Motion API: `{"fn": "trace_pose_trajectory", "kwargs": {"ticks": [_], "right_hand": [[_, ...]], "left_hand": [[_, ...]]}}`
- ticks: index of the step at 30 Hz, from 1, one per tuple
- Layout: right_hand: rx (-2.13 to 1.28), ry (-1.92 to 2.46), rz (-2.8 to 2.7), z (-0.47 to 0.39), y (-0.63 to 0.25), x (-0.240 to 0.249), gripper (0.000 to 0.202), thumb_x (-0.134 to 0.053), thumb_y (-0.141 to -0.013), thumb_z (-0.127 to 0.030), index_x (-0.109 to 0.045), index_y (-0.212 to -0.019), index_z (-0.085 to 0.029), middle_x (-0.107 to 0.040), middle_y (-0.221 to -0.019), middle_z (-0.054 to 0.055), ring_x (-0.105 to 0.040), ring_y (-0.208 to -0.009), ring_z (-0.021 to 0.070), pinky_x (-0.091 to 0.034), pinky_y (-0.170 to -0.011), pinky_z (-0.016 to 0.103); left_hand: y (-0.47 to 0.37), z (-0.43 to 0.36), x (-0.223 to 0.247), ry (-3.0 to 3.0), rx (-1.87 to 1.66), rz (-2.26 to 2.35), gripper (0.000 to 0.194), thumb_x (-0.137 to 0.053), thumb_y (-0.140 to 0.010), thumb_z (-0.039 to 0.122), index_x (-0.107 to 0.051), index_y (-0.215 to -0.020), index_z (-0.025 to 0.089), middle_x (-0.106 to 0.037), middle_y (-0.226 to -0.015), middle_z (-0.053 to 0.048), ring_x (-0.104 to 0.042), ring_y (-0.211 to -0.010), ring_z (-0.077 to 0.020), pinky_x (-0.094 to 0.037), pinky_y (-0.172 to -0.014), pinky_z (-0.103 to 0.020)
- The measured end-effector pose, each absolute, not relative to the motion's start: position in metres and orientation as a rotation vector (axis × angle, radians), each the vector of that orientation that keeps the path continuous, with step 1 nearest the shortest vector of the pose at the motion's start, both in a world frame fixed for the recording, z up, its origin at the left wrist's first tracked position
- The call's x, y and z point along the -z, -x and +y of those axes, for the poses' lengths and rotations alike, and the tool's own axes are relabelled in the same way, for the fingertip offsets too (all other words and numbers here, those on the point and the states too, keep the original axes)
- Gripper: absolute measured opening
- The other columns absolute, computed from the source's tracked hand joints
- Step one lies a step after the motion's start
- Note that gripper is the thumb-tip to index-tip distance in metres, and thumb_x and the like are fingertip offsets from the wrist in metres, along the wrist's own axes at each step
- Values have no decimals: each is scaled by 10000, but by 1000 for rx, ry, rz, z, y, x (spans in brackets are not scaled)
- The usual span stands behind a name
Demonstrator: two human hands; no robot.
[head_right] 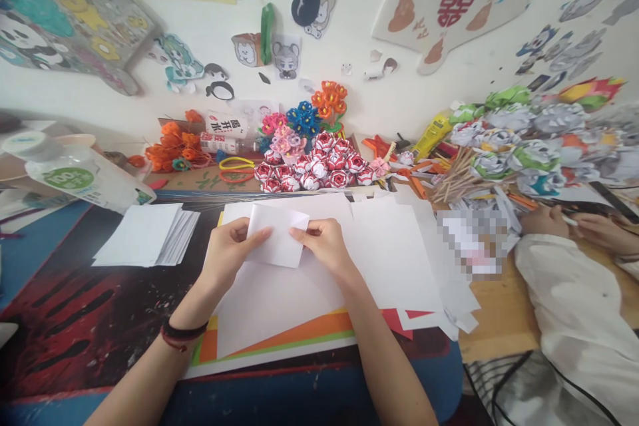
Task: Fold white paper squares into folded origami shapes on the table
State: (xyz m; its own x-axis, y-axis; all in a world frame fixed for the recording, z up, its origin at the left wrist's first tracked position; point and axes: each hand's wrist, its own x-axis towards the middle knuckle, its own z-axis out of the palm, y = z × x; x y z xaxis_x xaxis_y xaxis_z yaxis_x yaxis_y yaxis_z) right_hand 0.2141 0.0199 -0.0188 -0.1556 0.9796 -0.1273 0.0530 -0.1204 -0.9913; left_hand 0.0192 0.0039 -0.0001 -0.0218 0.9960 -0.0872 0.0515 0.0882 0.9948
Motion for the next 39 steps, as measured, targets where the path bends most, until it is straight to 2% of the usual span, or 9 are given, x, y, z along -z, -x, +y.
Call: {"fn": "trace_pose_trajectory", "kwargs": {"ticks": [8,13,21,26,31,36,39], "right_hand": [[-1371,1275,-1293,21,-218,19,334,-774,-641,-454,-726,-663,-125,-653,-609,32,-555,-570,154,-414,-554,265],[-1325,1310,-1320,23,-224,20,341,-765,-650,-457,-736,-679,-118,-658,-617,40,-561,-575,157,-413,-557,267],[-1338,1311,-1325,23,-222,18,311,-773,-645,-428,-733,-655,-120,-660,-602,44,-566,-570,162,-421,-557,271],[-1372,1309,-1327,22,-220,16,307,-783,-630,-424,-734,-653,-123,-682,-622,54,-580,-568,168,-435,-559,278],[-1374,1309,-1365,21,-218,18,318,-770,-645,-432,-728,-655,-117,-692,-648,62,-595,-590,180,-446,-570,280],[-1396,1278,-1413,21,-217,22,321,-763,-657,-430,-733,-667,-110,-693,-660,62,-605,-603,188,-448,-570,276],[-1403,1270,-1420,21,-217,23,305,-768,-654,-417,-735,-668,-113,-689,-653,56,-599,-599,185,-444,-568,274]], "left_hand": [[-10,10,2,-1023,-1077,1304,317,-806,-621,407,-731,-772,138,-737,-748,-74,-641,-616,-183,-463,-536,-255],[-4,14,2,-1022,-1179,1332,304,-847,-561,374,-727,-691,128,-700,-629,-49,-590,-547,-129,-452,-534,-236],[-1,13,1,-1141,-1136,1290,291,-800,-646,382,-696,-747,129,-685,-661,-34,-591,-599,-118,-436,-558,-209],[0,12,1,-1193,-1165,1341,293,-774,-679,396,-674,-707,122,-645,-598,-22,-555,-548,-107,-403,-521,-205],[0,13,3,-1238,-1206,1335,284,-757,-703,397,-694,-788,133,-701,-743,-55,-628,-679,-151,-458,-616,-226],[1,12,4,-1241,-1262,1375,273,-760,-696,392,-689,-735,132,-674,-679,-41,-594,-621,-138,-429,-567,-219],[1,12,4,-1272,-1254,1366,255,-737,-724,387,-691,-768,141,-681,-722,-43,-601,-657,-144,-440,-594,-224]]}}
